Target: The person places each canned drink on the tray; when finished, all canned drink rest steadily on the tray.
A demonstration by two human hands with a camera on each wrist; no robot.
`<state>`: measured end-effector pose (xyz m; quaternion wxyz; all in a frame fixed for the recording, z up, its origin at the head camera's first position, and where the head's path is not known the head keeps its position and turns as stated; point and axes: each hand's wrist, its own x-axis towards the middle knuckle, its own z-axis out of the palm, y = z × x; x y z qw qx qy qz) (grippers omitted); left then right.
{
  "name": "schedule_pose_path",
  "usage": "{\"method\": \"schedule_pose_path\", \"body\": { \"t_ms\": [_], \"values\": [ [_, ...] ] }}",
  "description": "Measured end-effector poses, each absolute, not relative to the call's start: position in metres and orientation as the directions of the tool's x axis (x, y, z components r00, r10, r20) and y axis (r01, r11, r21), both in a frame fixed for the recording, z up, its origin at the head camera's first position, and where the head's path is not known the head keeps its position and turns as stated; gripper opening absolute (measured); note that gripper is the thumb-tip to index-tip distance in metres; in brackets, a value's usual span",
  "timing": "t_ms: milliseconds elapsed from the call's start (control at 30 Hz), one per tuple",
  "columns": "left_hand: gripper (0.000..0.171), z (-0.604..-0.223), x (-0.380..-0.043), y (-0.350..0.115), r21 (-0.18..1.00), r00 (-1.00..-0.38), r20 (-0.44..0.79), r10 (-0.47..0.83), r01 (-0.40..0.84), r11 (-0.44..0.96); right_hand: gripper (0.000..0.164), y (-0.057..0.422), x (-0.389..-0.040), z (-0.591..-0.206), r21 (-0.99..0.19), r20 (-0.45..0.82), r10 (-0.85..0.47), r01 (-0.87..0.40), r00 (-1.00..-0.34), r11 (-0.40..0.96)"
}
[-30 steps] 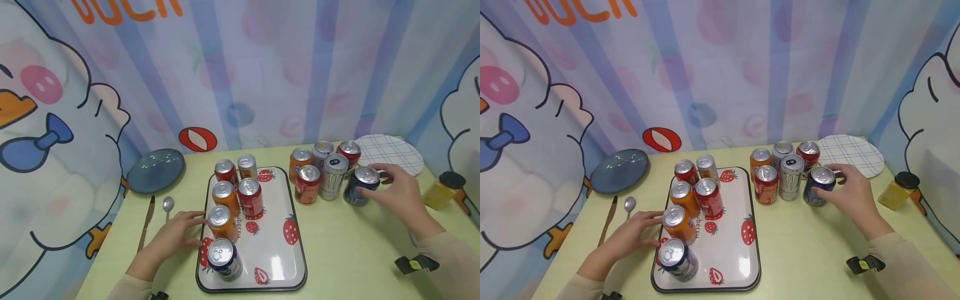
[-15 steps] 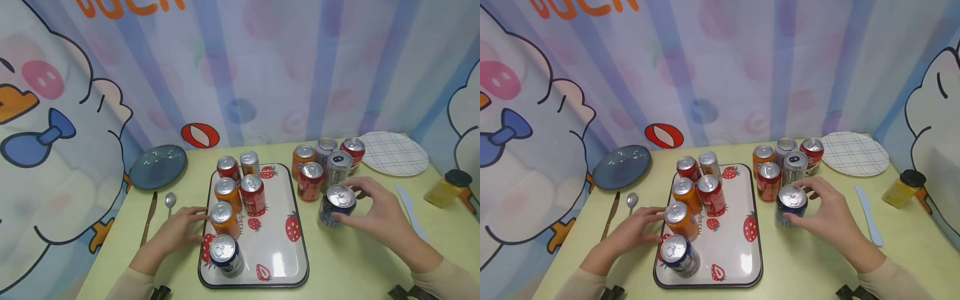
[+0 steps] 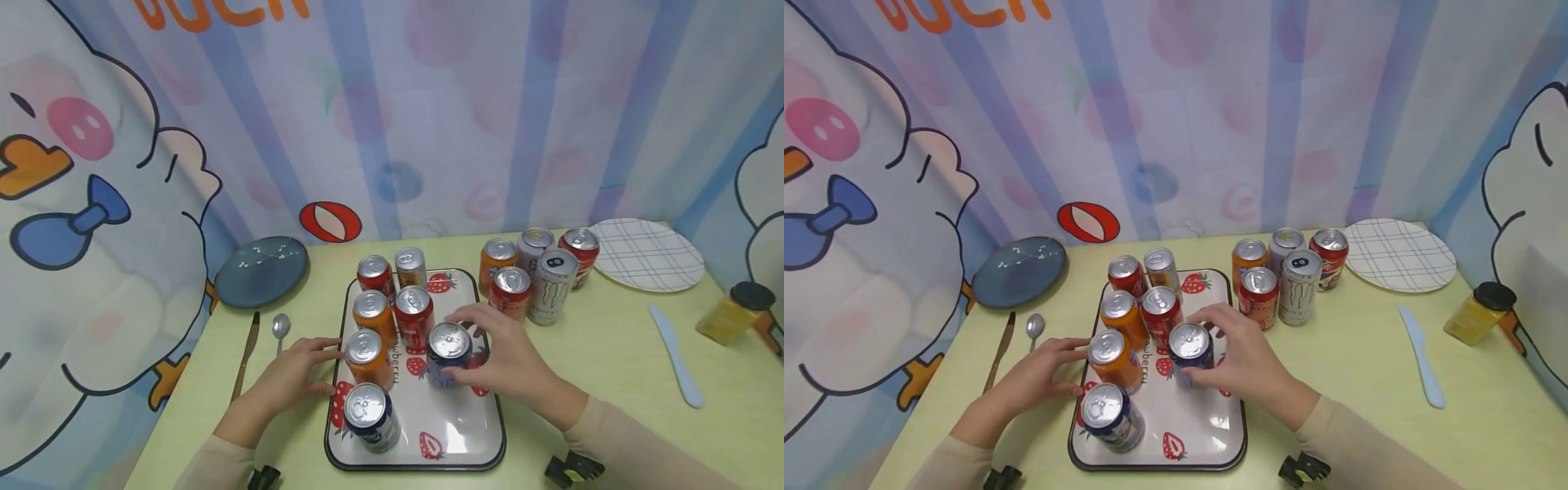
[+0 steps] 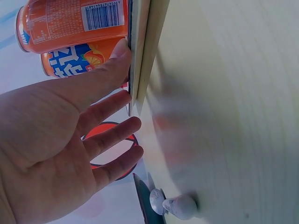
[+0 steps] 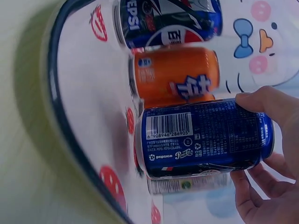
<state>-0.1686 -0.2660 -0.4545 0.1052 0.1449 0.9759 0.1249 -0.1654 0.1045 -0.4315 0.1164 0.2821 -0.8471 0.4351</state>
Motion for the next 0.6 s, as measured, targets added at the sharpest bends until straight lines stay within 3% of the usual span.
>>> {"method": "schedule_pose_path", "body": {
  "t_ms": [233, 600],
  "values": [
    [0.061, -0.455, -0.170, -0.266, 0.274, -0.932, -0.157, 0.325, 0.275, 0.922, 0.067, 0.070, -0.175, -0.439, -0.683, 0.464, -0.423, -0.618, -0.778, 0.388],
    [0.060, -0.454, -0.169, -0.266, 0.271, -0.932, -0.164, 0.322, 0.271, 0.924, 0.066, 0.054, -0.178, -0.447, -0.695, 0.450, -0.446, -0.617, -0.774, 0.369]
  ]
}}
